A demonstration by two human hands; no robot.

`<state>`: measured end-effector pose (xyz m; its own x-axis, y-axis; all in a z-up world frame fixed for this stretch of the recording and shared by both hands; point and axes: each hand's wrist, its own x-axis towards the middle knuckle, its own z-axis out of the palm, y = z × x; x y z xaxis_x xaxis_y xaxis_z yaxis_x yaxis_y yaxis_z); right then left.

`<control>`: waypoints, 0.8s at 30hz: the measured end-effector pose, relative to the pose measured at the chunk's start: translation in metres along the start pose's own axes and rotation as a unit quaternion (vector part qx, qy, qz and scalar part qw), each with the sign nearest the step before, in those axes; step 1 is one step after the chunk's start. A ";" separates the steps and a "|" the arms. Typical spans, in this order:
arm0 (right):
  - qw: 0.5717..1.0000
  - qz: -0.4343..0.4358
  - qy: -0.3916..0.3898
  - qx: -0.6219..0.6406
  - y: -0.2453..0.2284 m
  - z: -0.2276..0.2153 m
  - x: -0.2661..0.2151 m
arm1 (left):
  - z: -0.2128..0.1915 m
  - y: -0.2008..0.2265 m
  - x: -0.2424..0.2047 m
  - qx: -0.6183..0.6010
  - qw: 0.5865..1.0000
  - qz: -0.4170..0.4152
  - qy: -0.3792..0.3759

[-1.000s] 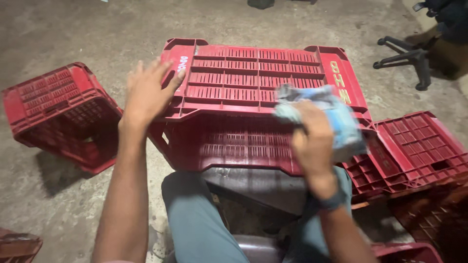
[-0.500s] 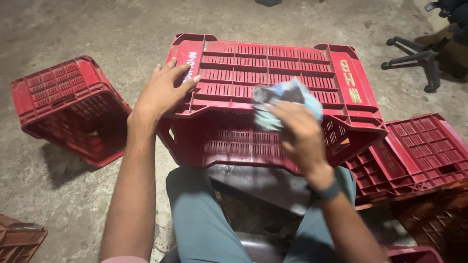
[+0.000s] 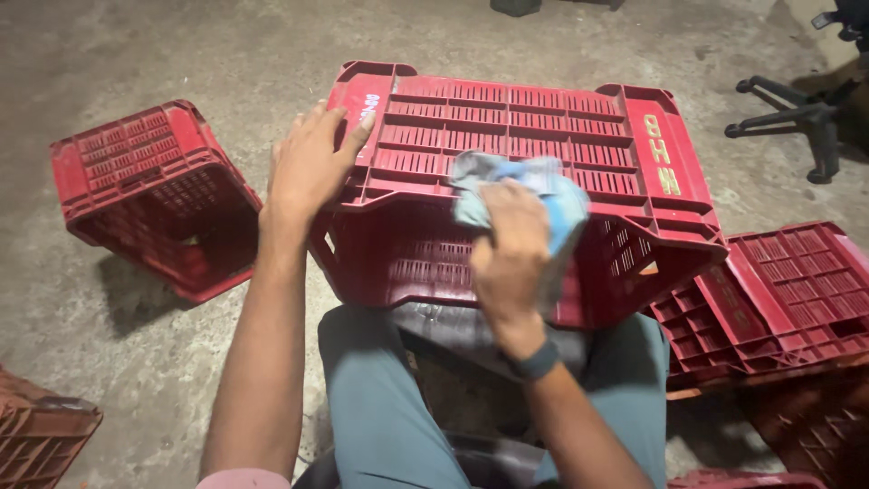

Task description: The person wipes the exterior and interior surfaces of a red plastic crate using a blue cloth. The person turns the crate over to clean different sides and continues wiping the inside surfaces.

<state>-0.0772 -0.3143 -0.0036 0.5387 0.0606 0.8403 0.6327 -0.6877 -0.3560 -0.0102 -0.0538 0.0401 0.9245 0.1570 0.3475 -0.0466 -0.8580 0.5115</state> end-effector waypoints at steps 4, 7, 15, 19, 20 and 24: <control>0.990 -0.061 -0.079 0.103 -0.032 0.025 0.018 | 0.004 -0.003 -0.001 0.016 0.999 -0.025 -0.018; 0.982 -0.088 -0.111 0.123 -0.028 0.023 0.028 | 0.005 -0.006 0.003 -0.007 1.000 0.003 -0.004; 0.986 -0.100 -0.131 0.014 0.055 -0.055 0.017 | 0.008 -0.007 0.002 -0.012 1.000 0.022 0.019; 0.992 -0.052 -0.110 -0.044 0.076 -0.088 0.015 | 0.006 -0.005 0.000 -0.035 0.999 0.021 0.023; 0.992 -0.047 -0.103 -0.049 0.077 -0.089 0.014 | 0.005 -0.004 0.002 -0.026 0.999 0.026 0.026; 0.997 -0.042 -0.064 -0.031 0.066 -0.067 0.006 | 0.007 -0.004 0.000 -0.025 0.999 0.029 0.032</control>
<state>-0.0698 -0.4079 0.0051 0.5548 0.2096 0.8052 0.6453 -0.7193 -0.2574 -0.0071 -0.0542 0.0325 0.8934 0.1395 0.4271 -0.1204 -0.8414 0.5268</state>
